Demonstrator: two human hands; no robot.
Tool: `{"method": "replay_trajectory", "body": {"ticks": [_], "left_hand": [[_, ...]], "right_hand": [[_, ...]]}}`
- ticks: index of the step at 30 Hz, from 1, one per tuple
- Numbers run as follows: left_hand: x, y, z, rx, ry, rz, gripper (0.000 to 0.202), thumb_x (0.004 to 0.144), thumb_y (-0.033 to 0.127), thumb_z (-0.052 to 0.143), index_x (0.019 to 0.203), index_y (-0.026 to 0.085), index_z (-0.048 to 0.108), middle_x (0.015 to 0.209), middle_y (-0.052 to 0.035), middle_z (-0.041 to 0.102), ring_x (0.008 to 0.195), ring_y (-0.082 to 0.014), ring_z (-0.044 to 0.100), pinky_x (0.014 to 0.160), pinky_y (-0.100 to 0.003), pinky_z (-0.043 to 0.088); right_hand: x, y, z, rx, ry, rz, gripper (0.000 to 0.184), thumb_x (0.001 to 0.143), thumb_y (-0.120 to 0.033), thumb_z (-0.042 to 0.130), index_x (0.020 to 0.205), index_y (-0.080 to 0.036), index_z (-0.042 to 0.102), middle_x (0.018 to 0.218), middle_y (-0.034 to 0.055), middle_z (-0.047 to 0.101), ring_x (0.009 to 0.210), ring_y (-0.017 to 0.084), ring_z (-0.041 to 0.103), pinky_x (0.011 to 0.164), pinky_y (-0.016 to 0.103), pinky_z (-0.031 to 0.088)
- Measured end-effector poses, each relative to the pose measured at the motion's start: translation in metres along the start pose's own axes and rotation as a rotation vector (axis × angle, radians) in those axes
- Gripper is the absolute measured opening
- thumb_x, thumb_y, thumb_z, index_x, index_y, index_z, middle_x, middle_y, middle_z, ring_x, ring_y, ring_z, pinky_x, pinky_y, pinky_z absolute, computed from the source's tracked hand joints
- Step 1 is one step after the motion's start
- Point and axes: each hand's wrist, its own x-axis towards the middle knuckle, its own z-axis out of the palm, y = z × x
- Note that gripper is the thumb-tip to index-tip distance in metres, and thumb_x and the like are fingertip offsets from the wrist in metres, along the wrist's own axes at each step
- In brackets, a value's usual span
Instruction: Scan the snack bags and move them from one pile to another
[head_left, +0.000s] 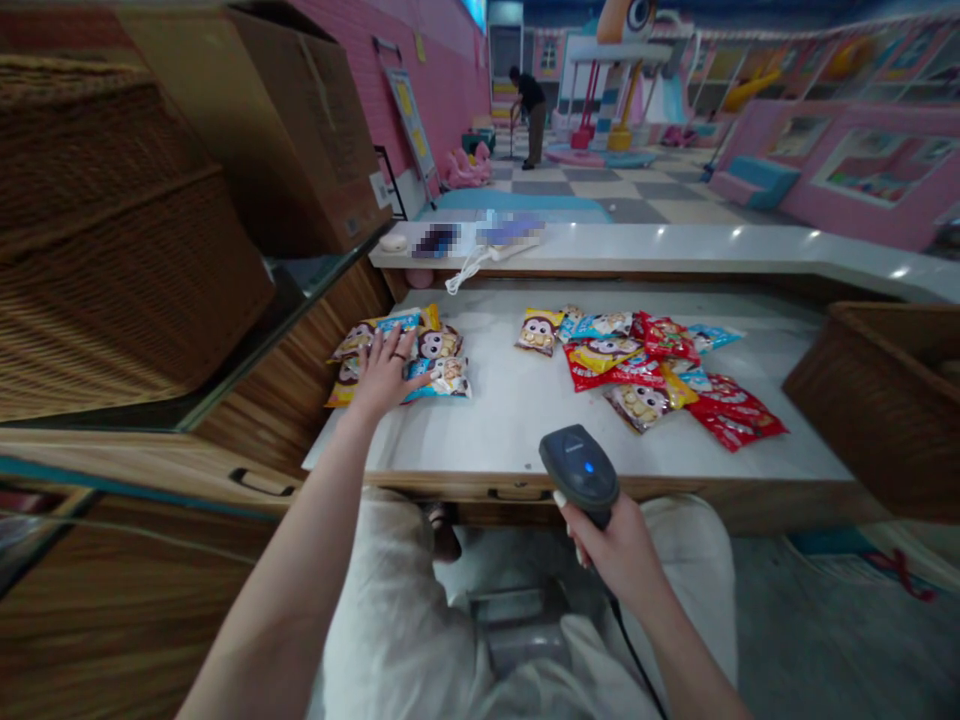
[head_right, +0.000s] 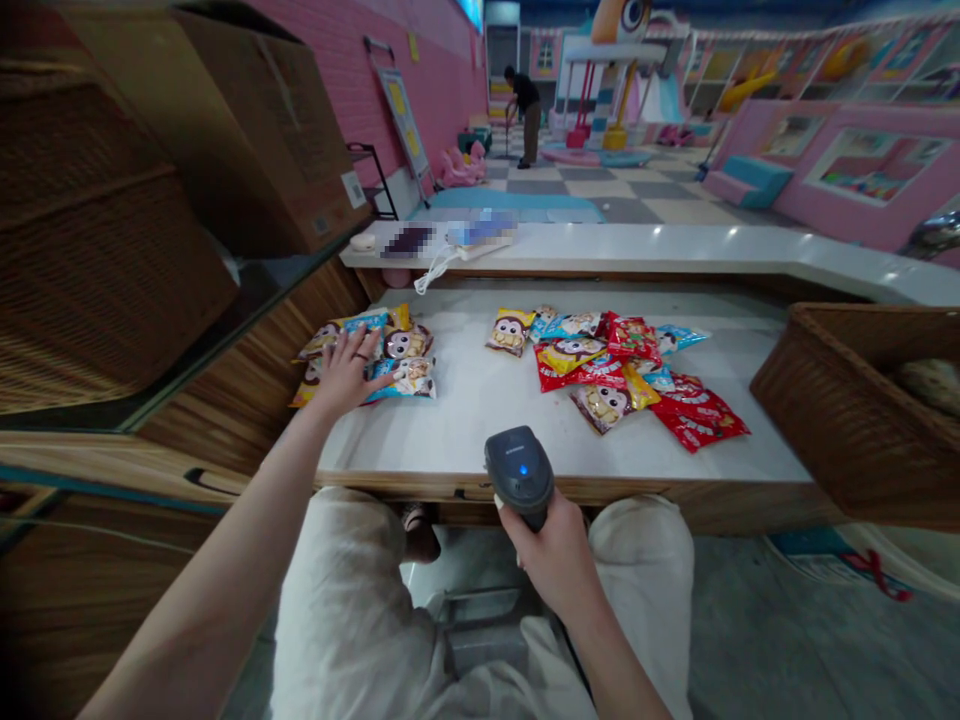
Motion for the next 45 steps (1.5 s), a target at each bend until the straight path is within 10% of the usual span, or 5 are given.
{"method": "replay_trajectory", "body": {"ticks": [7, 18, 23, 34, 45], "left_hand": [[0.023, 0.042, -0.002, -0.039, 0.132, 0.046, 0.088, 0.097, 0.059, 0.064, 0.173, 0.025, 0.034, 0.183, -0.0146, 0.021, 0.170, -0.0450, 0.010, 0.133, -0.071, 0.006], [0.102, 0.197, 0.122, -0.369, -0.135, 0.348, 0.080, 0.088, 0.017, 0.066, 0.166, 0.019, 0.047, 0.181, -0.0170, 0.028, 0.168, -0.0423, 0.022, 0.134, -0.062, 0.022], [0.096, 0.194, 0.118, -0.584, -0.090, 0.335, 0.058, 0.091, 0.020, 0.063, 0.148, 0.017, 0.067, 0.169, -0.0175, 0.050, 0.163, -0.0356, 0.037, 0.136, -0.056, 0.024], [-0.051, 0.168, 0.069, -1.812, -0.102, -0.290, 0.066, 0.083, 0.066, 0.083, 0.130, 0.021, 0.075, 0.124, -0.0132, 0.079, 0.124, -0.0297, 0.072, 0.107, -0.042, 0.058], [-0.070, 0.164, 0.074, -1.704, -0.137, -0.264, 0.078, 0.067, 0.061, 0.097, 0.127, 0.019, 0.072, 0.105, -0.0069, 0.081, 0.092, -0.0233, 0.077, 0.083, -0.033, 0.061]], "right_hand": [[0.006, 0.006, -0.004, 0.015, 0.008, 0.026, 0.038, 0.092, -0.057, 0.071, 0.073, -0.025, 0.065, 0.045, -0.0007, 0.062, 0.039, 0.020, 0.063, 0.041, 0.026, 0.047], [0.008, -0.002, -0.021, 0.019, 0.061, 0.060, 0.034, 0.085, -0.053, 0.070, 0.065, -0.027, 0.060, 0.045, 0.0008, 0.060, 0.040, 0.022, 0.061, 0.043, 0.029, 0.045], [0.005, -0.004, -0.025, 0.036, 0.077, 0.076, 0.033, 0.085, -0.053, 0.070, 0.068, -0.027, 0.061, 0.044, -0.0005, 0.060, 0.039, 0.022, 0.061, 0.044, 0.029, 0.047], [-0.003, -0.008, -0.004, 0.040, 0.039, 0.023, 0.032, 0.088, -0.052, 0.071, 0.073, -0.025, 0.063, 0.050, 0.0014, 0.066, 0.040, 0.021, 0.065, 0.042, 0.027, 0.046], [-0.008, -0.019, 0.007, 0.028, -0.002, -0.014, 0.031, 0.090, -0.051, 0.069, 0.074, -0.026, 0.061, 0.048, -0.0009, 0.062, 0.039, 0.020, 0.061, 0.042, 0.027, 0.046]]}}
